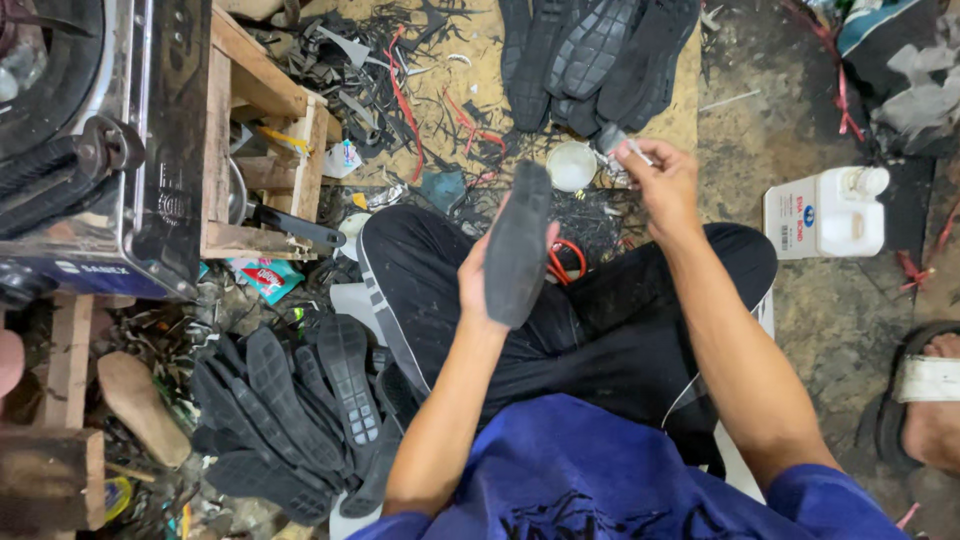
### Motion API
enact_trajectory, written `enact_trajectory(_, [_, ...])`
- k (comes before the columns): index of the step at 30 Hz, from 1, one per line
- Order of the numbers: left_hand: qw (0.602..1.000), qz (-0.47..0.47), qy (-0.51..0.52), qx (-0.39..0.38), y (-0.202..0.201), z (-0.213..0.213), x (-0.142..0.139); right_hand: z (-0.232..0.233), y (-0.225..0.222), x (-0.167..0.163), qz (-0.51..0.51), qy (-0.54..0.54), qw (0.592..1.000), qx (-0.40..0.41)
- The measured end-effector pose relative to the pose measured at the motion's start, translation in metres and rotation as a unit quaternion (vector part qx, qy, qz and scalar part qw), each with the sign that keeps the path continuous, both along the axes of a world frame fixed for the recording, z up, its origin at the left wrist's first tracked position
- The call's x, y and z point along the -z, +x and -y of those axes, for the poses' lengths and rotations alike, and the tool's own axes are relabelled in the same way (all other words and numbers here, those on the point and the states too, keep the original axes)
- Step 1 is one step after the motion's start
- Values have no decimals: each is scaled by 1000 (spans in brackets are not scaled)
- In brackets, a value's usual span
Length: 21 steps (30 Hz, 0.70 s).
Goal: The person sits cross-legged on the floor and repeatedly applies a liquid adhesive to the bottom of black shoe soles using a brush. They dip the brush into a small container and coat each sole before placing it aside.
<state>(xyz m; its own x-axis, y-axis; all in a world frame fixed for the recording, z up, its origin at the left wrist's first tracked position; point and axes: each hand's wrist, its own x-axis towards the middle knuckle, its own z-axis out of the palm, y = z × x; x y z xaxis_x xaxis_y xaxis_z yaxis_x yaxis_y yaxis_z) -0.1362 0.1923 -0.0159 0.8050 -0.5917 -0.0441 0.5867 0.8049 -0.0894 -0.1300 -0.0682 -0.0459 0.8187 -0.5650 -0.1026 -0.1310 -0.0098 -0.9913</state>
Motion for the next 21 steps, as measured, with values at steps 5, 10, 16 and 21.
enact_trajectory(5, [997, 59, 45, 20, -11, 37, 4, -55, -60, -77, -1, -68, 997, -40])
enact_trajectory(10, [996, 76, 28, 47, -24, 47, -1, -85, -80, -112, 101, -321, 936, -99])
enact_trajectory(16, [993, 95, 54, 54, -26, 43, -10, -94, -94, -117, 159, -376, 904, -129])
enact_trajectory(21, [993, 75, -32, 83, -30, 42, -7, -94, -94, -121, 119, -397, 904, -104])
